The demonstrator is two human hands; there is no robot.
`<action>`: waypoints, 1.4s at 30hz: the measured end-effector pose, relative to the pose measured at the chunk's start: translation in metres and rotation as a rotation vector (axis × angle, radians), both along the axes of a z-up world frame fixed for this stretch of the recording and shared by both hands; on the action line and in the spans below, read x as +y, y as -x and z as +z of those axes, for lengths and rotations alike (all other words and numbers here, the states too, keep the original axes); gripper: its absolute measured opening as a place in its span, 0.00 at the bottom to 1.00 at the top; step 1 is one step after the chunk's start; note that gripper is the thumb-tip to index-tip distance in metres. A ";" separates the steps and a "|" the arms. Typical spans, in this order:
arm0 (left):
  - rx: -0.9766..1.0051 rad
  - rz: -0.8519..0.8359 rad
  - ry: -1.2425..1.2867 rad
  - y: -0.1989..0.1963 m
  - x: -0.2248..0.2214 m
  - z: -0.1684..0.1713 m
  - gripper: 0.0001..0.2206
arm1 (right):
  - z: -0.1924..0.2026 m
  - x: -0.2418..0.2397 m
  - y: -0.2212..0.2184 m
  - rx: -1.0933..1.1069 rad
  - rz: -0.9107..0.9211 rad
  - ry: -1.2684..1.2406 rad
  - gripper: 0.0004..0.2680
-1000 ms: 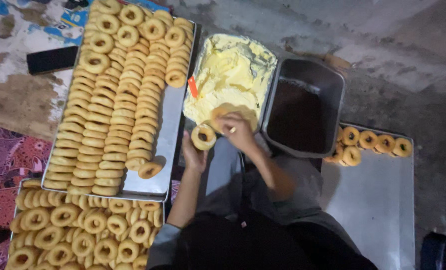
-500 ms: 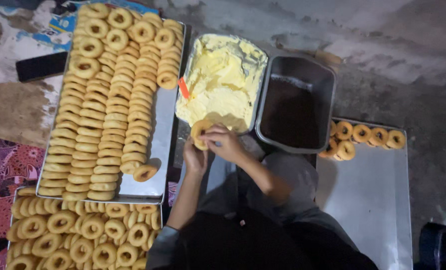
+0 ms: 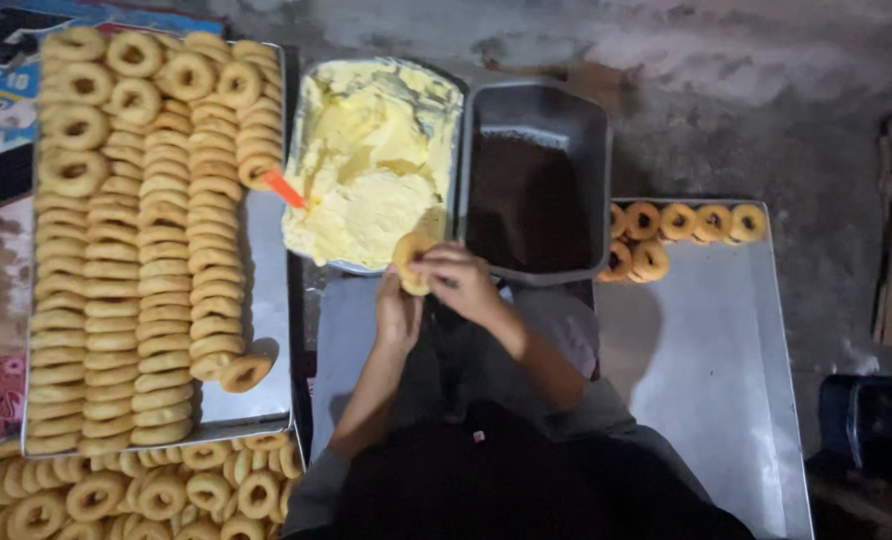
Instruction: The person picks plain donuts from a tray, fills the center with a yellow cream using a small spatula, dips the filled donut into a dark liquid, and places it on a separate tray. The process is repeated for multiple donuts.
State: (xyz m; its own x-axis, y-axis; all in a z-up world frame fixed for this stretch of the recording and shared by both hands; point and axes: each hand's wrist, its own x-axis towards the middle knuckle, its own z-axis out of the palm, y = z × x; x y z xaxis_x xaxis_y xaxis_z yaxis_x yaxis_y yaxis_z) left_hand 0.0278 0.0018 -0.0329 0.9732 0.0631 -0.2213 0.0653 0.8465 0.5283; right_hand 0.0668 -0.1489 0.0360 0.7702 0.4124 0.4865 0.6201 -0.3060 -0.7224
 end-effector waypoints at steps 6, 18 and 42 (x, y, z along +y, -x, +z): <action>-0.016 -0.235 -0.422 -0.043 -0.061 0.010 0.18 | -0.055 -0.123 -0.057 0.244 -0.491 0.544 0.03; -0.081 -0.239 -1.059 -0.116 -0.137 -0.032 0.09 | -0.078 -0.175 -0.047 0.891 -0.366 -1.062 0.10; -0.040 0.263 -1.165 0.027 0.063 -0.001 0.12 | -0.122 -0.297 0.078 0.673 -1.143 -1.140 0.10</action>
State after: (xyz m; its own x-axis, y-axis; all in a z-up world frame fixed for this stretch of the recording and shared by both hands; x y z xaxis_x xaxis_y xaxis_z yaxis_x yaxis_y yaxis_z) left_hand 0.0010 0.0646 -0.0343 0.9053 0.4039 0.1314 -0.0722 -0.1585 0.9847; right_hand -0.0114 -0.4459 -0.0859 0.5757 -0.7253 -0.3774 0.0017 0.4627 -0.8865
